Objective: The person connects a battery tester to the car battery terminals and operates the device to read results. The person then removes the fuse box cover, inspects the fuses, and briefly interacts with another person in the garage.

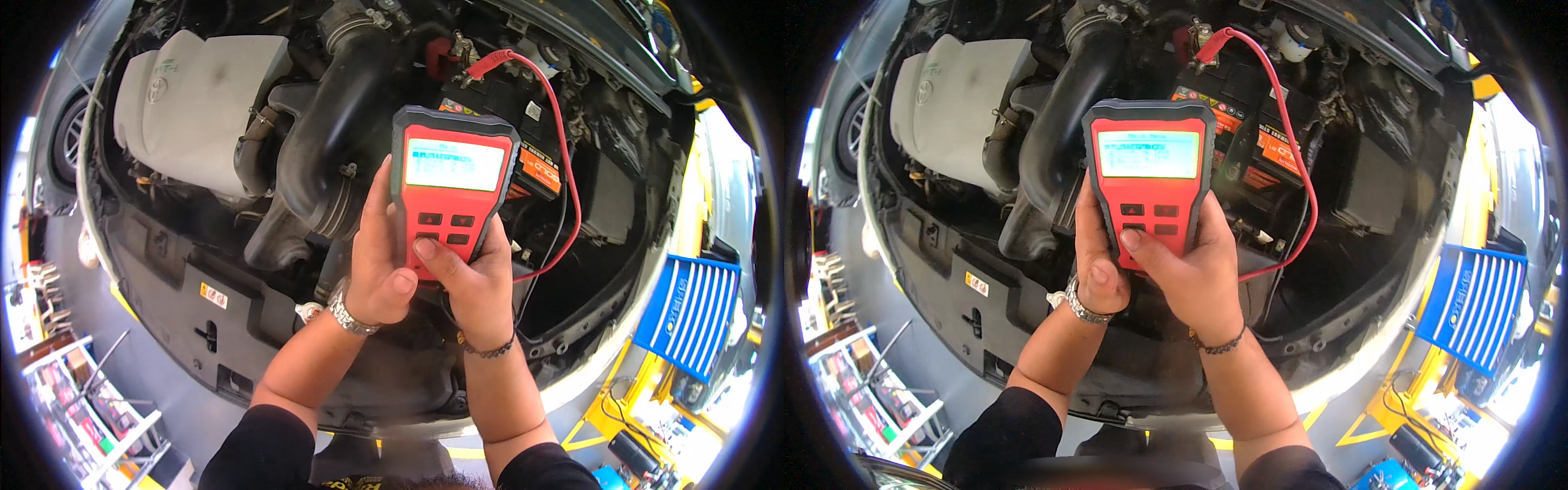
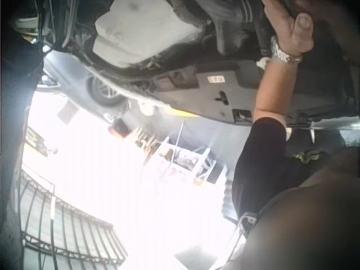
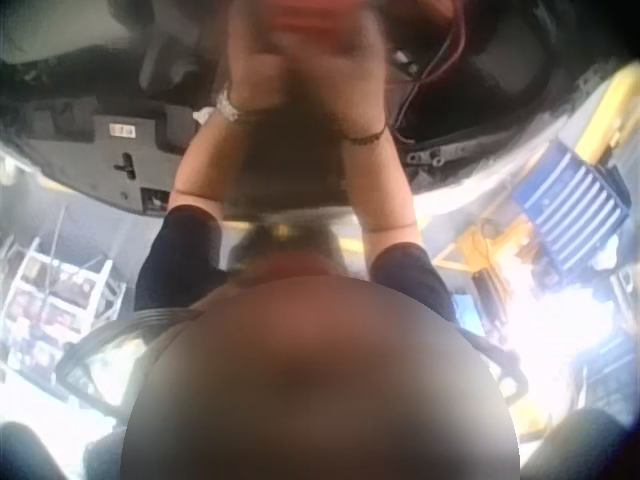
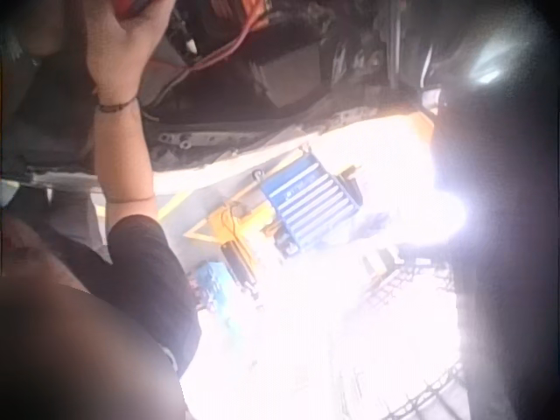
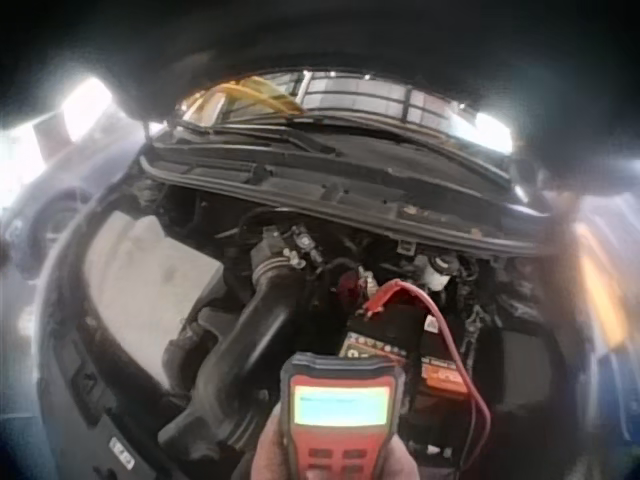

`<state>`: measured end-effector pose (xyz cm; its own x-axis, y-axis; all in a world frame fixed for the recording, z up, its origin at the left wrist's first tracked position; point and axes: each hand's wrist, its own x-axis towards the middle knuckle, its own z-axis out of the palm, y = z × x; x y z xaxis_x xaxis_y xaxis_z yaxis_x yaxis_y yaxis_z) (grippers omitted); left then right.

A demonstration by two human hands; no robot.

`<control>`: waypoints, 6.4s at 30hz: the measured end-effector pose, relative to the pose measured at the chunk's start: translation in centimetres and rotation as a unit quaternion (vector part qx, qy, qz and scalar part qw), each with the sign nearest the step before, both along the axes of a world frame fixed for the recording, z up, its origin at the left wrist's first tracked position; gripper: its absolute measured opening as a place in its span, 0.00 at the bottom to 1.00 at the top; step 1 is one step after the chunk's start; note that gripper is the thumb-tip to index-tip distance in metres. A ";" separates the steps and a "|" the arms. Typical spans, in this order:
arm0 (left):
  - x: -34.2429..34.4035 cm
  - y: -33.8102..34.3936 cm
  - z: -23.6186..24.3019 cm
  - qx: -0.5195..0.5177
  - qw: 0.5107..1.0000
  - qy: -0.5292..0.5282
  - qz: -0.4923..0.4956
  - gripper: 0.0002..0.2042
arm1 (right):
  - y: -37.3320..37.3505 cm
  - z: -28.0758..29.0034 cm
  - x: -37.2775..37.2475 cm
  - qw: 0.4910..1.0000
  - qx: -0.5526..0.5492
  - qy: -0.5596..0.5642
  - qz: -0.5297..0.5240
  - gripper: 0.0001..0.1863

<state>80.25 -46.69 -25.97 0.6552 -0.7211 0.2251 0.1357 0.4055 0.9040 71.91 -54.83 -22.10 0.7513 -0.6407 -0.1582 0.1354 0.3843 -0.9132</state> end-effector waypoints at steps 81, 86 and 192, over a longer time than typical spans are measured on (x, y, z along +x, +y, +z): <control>0.1 -0.1 -2.6 -0.022 0.991 -0.123 0.049 0.38 | 0.6 -1.7 -1.1 0.987 -0.152 0.026 -0.044 0.26; 0.0 -0.1 -2.8 -0.016 0.991 -0.124 0.056 0.40 | 0.4 -1.7 -1.2 0.983 -0.172 0.046 -0.042 0.26; 0.7 0.2 -2.4 -0.023 0.987 -0.157 0.033 0.44 | 1.0 -2.8 -2.2 0.985 -0.163 0.014 -0.052 0.28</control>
<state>80.94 -46.49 -28.41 0.5934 -0.6627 0.4569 -0.1772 0.4461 0.8772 69.73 -53.87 -24.93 0.6775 -0.7339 0.0495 0.1314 0.0545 -0.9898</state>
